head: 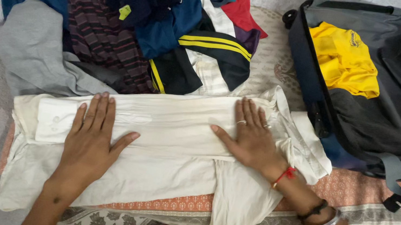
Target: The person smooths a white shirt on a bed, folds the sleeves across the back, folds the sides inward, and then folds the shirt into a rectangle before placing it into a suitcase.
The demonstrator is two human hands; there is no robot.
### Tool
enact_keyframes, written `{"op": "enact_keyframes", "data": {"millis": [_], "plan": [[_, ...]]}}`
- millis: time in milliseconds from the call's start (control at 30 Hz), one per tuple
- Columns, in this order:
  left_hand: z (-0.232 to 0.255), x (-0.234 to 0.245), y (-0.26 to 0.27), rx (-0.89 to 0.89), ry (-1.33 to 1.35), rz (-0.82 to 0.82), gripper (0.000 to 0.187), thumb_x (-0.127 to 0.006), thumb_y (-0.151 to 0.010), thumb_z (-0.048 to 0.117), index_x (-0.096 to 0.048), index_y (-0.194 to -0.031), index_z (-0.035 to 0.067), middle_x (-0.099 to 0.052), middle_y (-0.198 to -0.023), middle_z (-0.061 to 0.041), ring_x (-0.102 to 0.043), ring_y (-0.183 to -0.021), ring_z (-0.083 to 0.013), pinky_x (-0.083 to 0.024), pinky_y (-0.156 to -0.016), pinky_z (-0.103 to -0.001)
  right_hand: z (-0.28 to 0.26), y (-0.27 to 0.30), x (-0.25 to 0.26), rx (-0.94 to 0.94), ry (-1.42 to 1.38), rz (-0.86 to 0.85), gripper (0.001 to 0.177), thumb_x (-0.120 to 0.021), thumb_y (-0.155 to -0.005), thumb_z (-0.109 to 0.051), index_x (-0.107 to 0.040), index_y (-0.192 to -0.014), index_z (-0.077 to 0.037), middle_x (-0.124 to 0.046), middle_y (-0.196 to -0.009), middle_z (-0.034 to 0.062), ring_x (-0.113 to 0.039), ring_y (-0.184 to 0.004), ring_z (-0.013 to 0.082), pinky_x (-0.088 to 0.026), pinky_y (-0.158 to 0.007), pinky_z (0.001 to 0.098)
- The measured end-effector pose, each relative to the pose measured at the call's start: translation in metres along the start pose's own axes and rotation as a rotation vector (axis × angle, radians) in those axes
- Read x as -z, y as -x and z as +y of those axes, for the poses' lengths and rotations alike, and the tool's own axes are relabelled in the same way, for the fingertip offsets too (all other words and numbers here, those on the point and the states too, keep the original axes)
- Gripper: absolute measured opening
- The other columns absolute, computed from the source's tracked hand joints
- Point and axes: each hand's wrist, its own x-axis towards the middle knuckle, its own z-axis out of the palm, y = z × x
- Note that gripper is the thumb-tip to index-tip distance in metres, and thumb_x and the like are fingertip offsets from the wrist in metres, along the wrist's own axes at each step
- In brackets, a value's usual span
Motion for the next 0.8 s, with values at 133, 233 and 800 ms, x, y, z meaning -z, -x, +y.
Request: {"op": "enact_keyframes", "data": {"millis": [133,233,800], "plan": [[0.003,0.001,0.004,0.049,0.02,0.036,0.095,-0.037,-0.1,0.067,-0.032,-0.154,-0.011,-0.03,-0.162,-0.028,-0.018,-0.156,-0.0372,-0.012,-0.127,-0.047,0.013,0.002,0.003,-0.032,0.036,0.038,0.119,-0.041,-0.089,-0.082,-0.02,-0.153,0.016,-0.019,-0.161,0.0351,-0.011,-0.154,0.0428,-0.007,-0.123,0.0499],[0.004,0.001,0.002,0.105,-0.018,0.039,0.095,-0.036,-0.099,0.068,-0.03,-0.155,-0.009,-0.027,-0.164,-0.027,-0.016,-0.157,-0.0375,-0.009,-0.126,-0.051,0.016,0.005,0.002,-0.036,0.046,0.068,0.122,-0.044,-0.087,-0.084,-0.021,-0.151,0.017,-0.021,-0.16,0.037,-0.012,-0.154,0.0444,-0.008,-0.123,0.0507],[-0.023,0.012,0.01,0.153,0.077,0.074,0.103,-0.043,-0.098,0.067,-0.021,-0.156,-0.016,-0.017,-0.163,-0.041,-0.014,-0.154,-0.0477,-0.012,-0.123,-0.054,0.018,0.004,-0.002,-0.056,0.06,0.064,0.124,-0.042,-0.088,-0.084,-0.02,-0.151,0.019,-0.019,-0.159,0.0399,-0.012,-0.153,0.0462,-0.008,-0.123,0.0506]]}}
